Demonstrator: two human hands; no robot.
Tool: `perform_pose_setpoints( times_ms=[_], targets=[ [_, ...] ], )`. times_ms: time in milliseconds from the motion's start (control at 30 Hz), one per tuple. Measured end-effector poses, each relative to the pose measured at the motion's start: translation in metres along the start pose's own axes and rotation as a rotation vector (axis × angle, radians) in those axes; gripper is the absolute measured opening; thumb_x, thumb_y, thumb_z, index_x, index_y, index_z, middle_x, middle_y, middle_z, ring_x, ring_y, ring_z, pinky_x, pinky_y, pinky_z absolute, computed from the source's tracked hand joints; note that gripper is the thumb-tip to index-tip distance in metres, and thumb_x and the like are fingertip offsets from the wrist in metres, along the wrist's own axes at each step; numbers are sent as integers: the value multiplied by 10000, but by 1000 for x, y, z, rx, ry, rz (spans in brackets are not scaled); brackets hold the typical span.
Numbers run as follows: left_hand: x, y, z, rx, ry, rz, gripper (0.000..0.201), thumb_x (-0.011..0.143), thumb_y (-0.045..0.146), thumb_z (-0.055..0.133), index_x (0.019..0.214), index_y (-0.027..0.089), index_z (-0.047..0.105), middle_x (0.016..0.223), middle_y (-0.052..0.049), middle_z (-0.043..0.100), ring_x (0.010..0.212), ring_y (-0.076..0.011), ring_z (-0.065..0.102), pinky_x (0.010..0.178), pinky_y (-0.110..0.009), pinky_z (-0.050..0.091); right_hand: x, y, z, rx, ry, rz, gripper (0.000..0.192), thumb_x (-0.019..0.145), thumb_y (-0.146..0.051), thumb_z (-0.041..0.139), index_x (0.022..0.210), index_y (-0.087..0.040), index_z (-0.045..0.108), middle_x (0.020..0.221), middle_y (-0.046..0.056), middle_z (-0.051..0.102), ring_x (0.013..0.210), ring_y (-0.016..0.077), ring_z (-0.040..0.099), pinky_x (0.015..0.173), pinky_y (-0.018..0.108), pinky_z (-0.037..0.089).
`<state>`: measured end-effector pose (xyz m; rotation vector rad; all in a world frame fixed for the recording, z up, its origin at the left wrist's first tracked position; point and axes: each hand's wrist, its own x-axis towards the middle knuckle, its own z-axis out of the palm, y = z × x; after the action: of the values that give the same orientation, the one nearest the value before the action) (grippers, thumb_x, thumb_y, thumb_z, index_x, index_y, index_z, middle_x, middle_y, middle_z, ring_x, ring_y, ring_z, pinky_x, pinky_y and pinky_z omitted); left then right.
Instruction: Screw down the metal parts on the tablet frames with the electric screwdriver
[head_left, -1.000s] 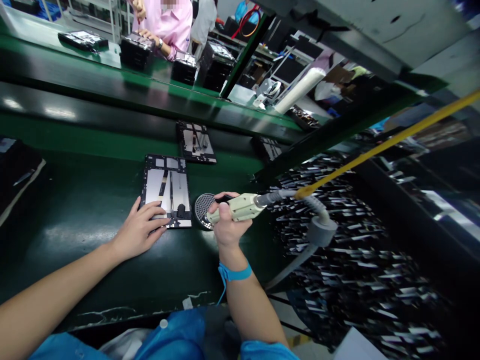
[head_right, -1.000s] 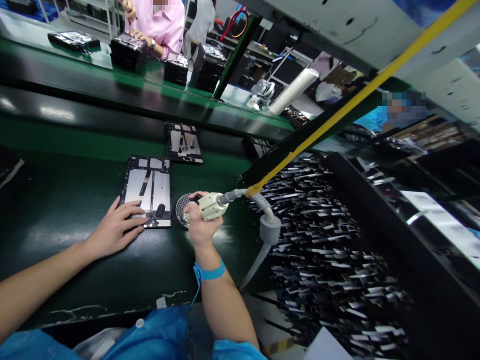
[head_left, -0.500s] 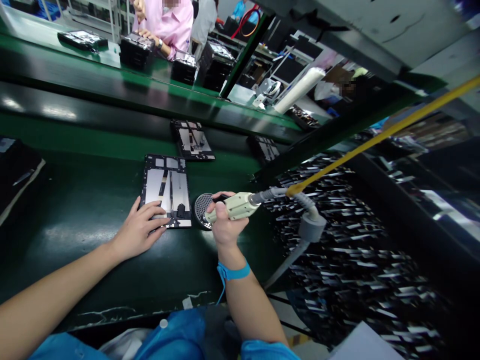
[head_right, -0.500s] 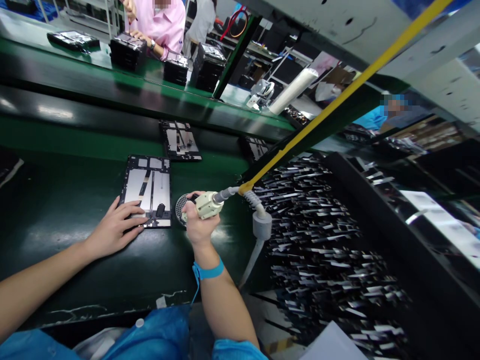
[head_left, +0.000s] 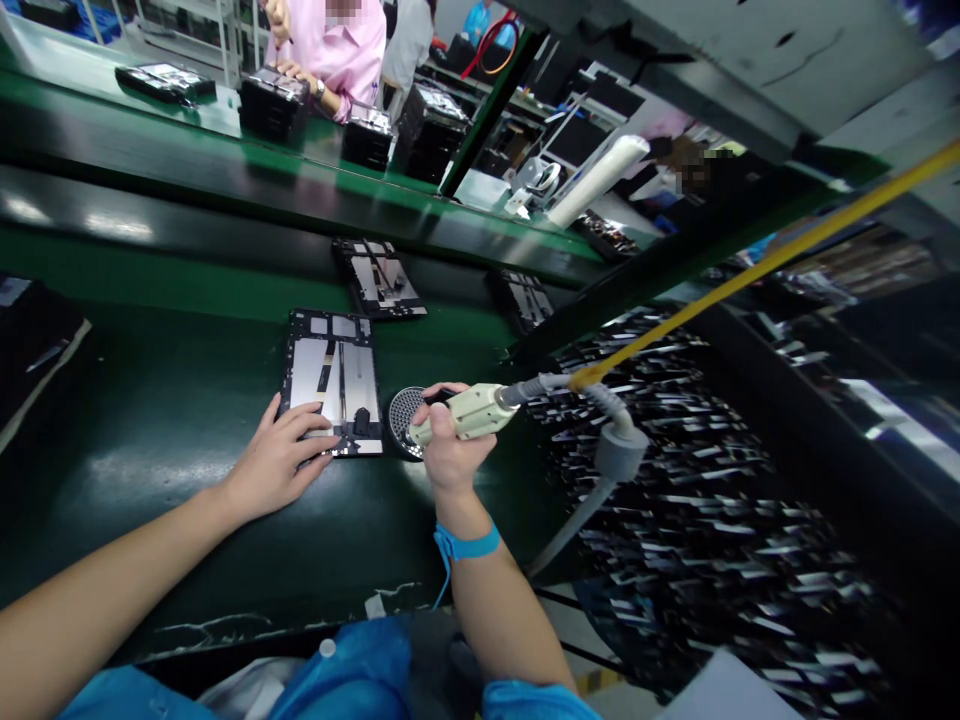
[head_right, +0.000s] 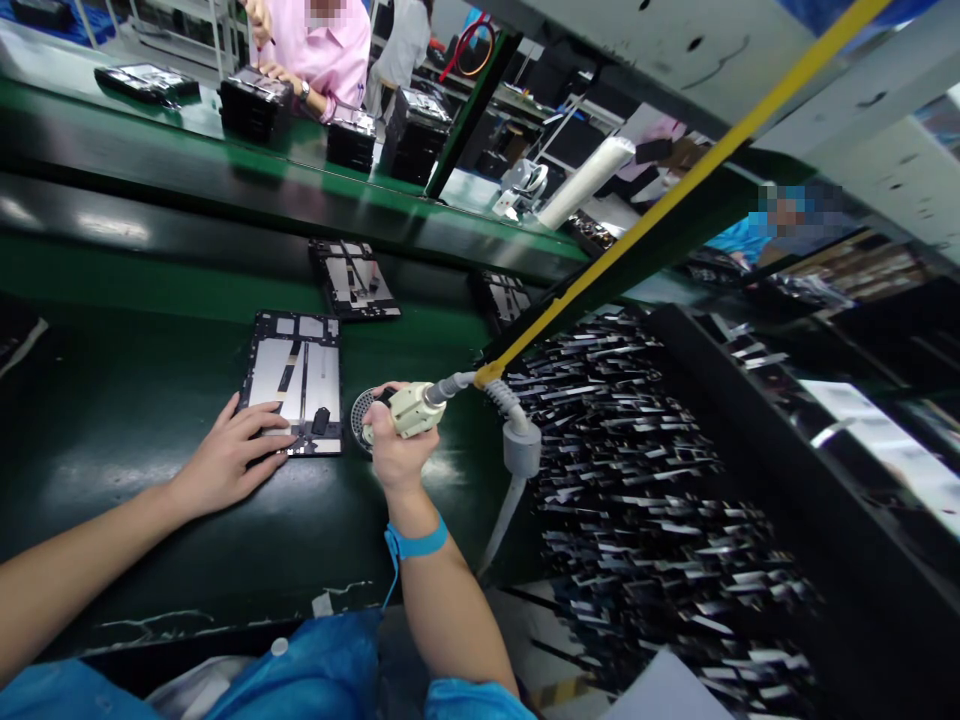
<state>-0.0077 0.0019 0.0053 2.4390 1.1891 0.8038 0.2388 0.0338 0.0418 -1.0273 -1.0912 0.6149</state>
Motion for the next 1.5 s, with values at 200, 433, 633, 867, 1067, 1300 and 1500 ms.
perform_pose_setpoints(
  times_ms=[200,433,633,867,1067,1300,1500],
  targets=[
    [0,-1,1,-12,16,-2,237,1018,273,567,1164,283,753,1245,-67,707,1375,-314,547,1226,-718,215,0,2,-2,17,-14,-3,210,864,-290,744,1021,-209,632,847,-12,703,543,113,652,536,268,548],
    [0,0,0,0,8,2,236,1027,271,552,1167,279,742,1251,-67,703,1377,-315,542,1214,-726,222,-1,1,-2,0,-18,13,222,866,-314,739,1023,-203,627,855,-4,709,551,117,656,546,274,553],
    [-1,0,1,1,6,7,242,1031,275,548,1180,275,738,1261,-70,700,1385,-316,535,1215,-733,208,-1,1,-1,0,-8,15,220,863,-315,740,1017,-203,629,837,-7,704,542,116,653,535,272,554],
    [0,0,0,-6,4,0,239,1024,276,557,1169,277,747,1254,-70,702,1374,-323,546,1212,-734,222,0,0,0,-9,-6,0,211,854,-293,752,1006,-202,638,803,-14,699,534,118,653,520,266,550],
    [0,0,-1,8,-2,0,248,1033,284,541,1164,274,751,1255,-80,701,1379,-316,539,1218,-724,215,1,0,1,7,-3,-9,222,851,-314,754,1001,-209,628,821,-10,698,526,114,642,511,267,556],
    [0,-1,1,16,-2,2,243,1034,286,543,1169,279,744,1257,-74,701,1384,-310,536,1220,-716,214,1,-3,2,-7,8,-8,229,847,-310,752,1004,-203,625,831,-6,700,527,111,646,512,260,553],
    [0,0,-1,6,-4,-1,248,1026,288,546,1165,277,751,1247,-84,705,1378,-327,544,1215,-733,207,2,-3,0,13,35,-20,246,856,-322,742,1033,-204,618,875,1,702,533,108,654,511,259,545]
  ],
)
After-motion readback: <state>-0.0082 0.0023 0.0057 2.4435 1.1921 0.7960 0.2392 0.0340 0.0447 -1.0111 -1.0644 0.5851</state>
